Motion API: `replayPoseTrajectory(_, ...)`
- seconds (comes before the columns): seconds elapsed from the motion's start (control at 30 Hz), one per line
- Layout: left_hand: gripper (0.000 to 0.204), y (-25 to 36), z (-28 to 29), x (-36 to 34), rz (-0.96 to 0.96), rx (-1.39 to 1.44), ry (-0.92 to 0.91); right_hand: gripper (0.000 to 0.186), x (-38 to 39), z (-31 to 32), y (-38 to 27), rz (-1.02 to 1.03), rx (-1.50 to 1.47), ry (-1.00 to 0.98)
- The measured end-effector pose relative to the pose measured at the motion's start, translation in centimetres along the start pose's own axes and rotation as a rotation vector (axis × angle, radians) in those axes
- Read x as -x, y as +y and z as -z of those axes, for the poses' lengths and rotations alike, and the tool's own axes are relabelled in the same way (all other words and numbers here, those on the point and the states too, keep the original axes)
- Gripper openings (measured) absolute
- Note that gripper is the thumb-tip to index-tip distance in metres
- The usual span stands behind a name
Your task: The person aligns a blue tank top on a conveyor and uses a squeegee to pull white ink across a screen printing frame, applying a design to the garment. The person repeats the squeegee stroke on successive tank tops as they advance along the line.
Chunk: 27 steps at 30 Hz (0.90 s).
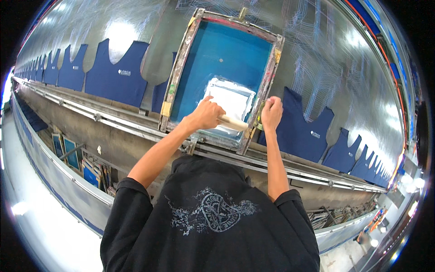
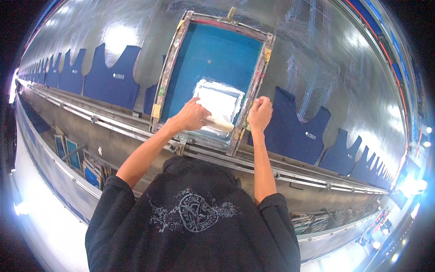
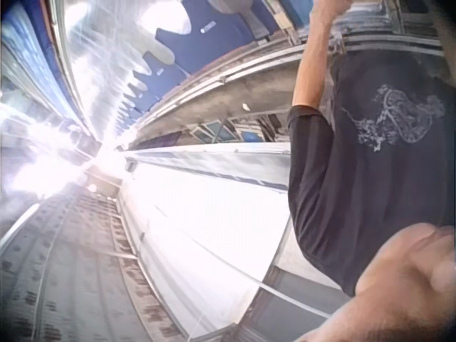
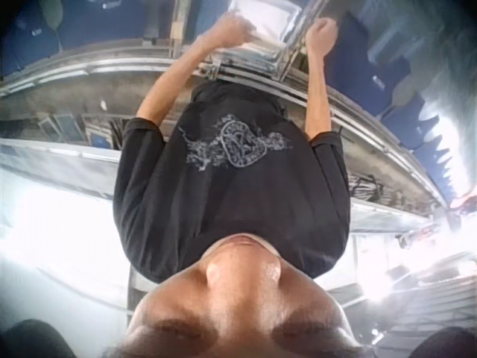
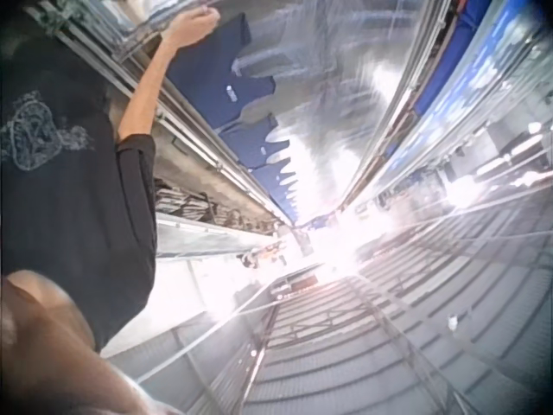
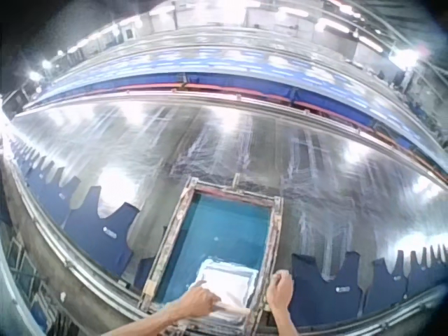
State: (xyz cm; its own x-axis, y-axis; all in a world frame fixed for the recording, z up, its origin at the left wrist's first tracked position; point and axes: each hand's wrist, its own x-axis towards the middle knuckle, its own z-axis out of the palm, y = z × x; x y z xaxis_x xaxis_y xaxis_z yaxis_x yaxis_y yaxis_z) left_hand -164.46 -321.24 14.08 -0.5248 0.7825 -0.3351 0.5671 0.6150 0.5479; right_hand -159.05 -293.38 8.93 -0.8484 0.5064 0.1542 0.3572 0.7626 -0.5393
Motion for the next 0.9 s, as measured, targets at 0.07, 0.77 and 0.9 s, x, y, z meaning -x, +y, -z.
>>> replayPoseTrajectory(0.07, 0.027, -1.3, 2.3, -3.3, 0.028, -0.087, 0.007, 0.042, -1.8, 2.6, -5.5, 0.258, 0.018, 0.054)
replayPoseTrajectory(0.77, 0.011, -3.5, 6.4, -7.7, -0.112, -0.022, 0.209, 0.007, -3.2, -0.8, -10.8, 0.532, 0.15, -0.482)
replayPoseTrajectory(0.9, 0.005, -1.6, 0.9, -2.6, -0.119, 0.097, 0.282, 0.01, 4.0, -0.2, -9.6, 0.446, 0.089, -0.494)
